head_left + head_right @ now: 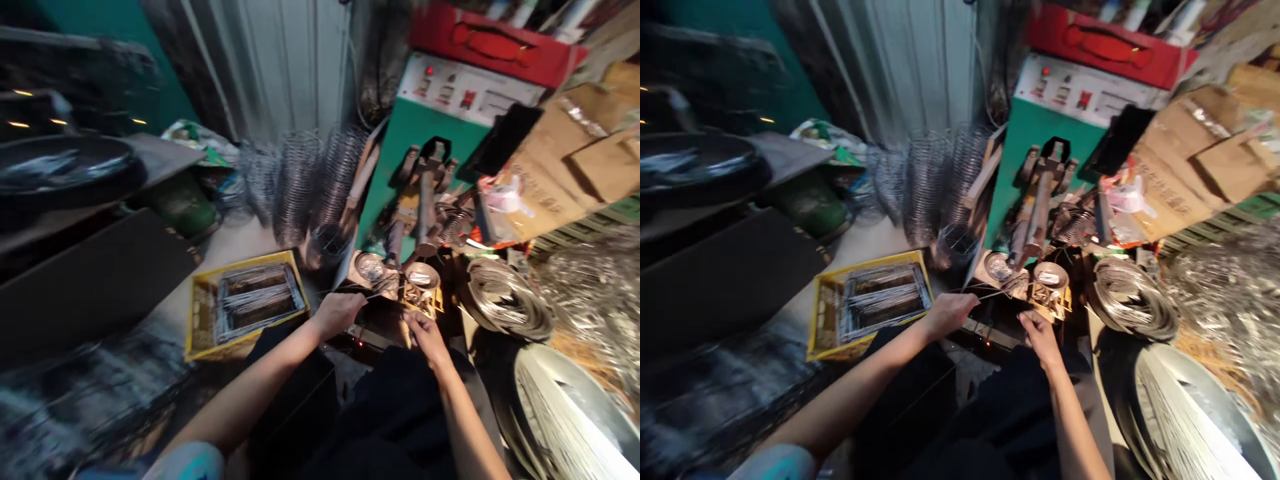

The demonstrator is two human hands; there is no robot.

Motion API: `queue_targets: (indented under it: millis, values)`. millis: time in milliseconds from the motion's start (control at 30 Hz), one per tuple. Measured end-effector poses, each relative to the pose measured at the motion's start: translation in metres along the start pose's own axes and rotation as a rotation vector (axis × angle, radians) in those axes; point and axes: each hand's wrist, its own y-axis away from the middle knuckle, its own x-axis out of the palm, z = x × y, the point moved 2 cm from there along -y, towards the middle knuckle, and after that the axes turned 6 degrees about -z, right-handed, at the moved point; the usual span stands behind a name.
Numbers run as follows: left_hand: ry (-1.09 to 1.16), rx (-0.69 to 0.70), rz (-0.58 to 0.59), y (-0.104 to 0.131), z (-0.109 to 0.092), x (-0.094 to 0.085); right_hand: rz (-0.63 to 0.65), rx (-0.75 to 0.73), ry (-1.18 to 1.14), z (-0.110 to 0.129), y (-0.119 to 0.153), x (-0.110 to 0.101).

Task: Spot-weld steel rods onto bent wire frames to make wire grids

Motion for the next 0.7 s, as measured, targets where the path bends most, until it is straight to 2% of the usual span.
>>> queue_targets:
  millis: [100,167,200,233,300,367,433,533,600,700]
  values:
    - [-0.032,-0.069,0.063,0.051,0.024,-0.024,0.084,0.039,0.203,-0.031,0.023,-0.013]
    - [0.019,-0.24,0.009,0.089,0.05,-0.045,0.077,0.057,0.306,-0.043,0.033,-0.025]
    - [0.072,-0.371,-0.067,0.109,0.066,-0.056,0.067,0.069,0.346,-0.047,0.037,-0.03]
    - [0.145,-0.534,-0.191,0.128,0.084,-0.066,0.053,0.079,0.378,-0.049,0.041,-0.035]
    - [0.304,-0.872,-0.509,0.165,0.12,-0.083,0.033,0.088,0.427,-0.049,0.046,-0.042]
    - [0.391,-1.121,-0.787,0.197,0.152,-0.09,0.021,0.088,0.472,-0.046,0.048,-0.047]
    - [0.415,-1.261,-0.941,0.22,0.179,-0.088,0.017,0.086,0.529,-0.043,0.049,-0.051]
    - [0.469,-1.426,-1.034,0.244,0.208,-0.072,0.036,0.06,0.619,-0.044,0.048,-0.058]
    - [0.512,-1.528,-1.027,0.254,0.22,-0.056,0.049,0.019,0.668,-0.046,0.047,-0.062]
    - [0.559,-1.64,-0.899,0.263,0.225,-0.033,0.059,-0.083,0.779,-0.047,0.047,-0.064]
